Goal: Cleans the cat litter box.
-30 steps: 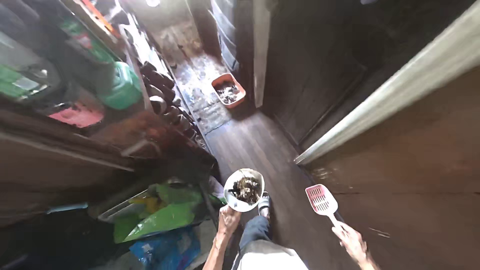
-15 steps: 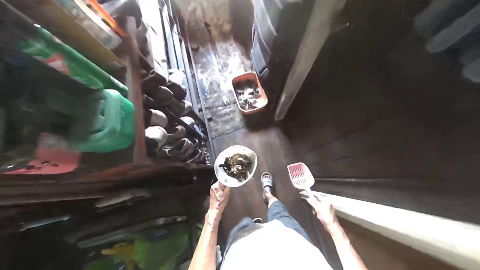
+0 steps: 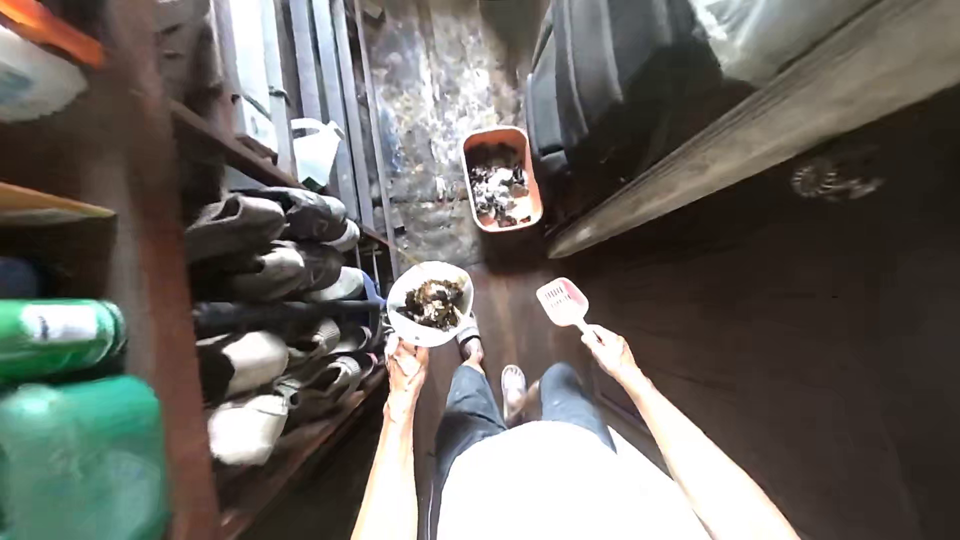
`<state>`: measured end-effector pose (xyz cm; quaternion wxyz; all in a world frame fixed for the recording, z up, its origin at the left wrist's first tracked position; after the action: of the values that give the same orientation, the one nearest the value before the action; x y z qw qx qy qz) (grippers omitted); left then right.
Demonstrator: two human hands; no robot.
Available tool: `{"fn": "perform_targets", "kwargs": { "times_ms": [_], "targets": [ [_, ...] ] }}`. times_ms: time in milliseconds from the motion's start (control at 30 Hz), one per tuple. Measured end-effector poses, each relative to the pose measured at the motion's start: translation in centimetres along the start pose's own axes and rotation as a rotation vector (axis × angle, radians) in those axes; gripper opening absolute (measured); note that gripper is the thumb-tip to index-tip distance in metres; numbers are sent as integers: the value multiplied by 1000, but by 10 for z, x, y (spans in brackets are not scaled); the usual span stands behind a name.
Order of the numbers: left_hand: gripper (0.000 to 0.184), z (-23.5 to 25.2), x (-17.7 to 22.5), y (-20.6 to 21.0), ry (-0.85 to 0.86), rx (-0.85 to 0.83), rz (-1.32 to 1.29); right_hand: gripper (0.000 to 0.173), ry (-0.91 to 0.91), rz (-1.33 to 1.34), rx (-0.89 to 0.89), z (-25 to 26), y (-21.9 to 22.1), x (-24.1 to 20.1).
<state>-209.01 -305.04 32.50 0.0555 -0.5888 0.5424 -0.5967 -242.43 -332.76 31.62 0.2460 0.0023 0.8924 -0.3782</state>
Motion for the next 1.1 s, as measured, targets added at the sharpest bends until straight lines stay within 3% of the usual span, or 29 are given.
{"fn": "perform_targets", "kwargs": {
  "times_ms": [133,300,500,633,833,967,1100],
  "targets": [
    [34,66,9,0,-109,-61,-17,36,100,-69,29,66,-22,-21],
    [27,128,15,10,-73,22,-66,32,180,-118,1,163,-48,-51],
    [25,180,21,44,-171,69,-45,32,206,-249,-64,292,-57,-64],
    [25,227,3,96,-216,93,-43,38,179,-362,-57,390,-45,-69],
    [21,308,-71,206,-83,100,-91,35,36,-679,-114,537,15,-61],
    [25,346,-125,266,-96,36,-120,42,25,-734,-148,611,54,-60],
    [21,407,-136,302,64,86,-123,36,-32,-821,-124,663,81,-55]
  ]
}}
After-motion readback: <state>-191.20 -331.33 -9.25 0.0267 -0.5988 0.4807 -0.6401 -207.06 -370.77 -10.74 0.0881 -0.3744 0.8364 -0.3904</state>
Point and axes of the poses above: each hand's wrist, its own z-axis towards the middle knuckle, its own y-axis out of the palm, x = y × z, the point moved 2 cm from there along z, towards the middle knuckle, and after that the axes turned 2 degrees about -x, right-handed, at the moved point
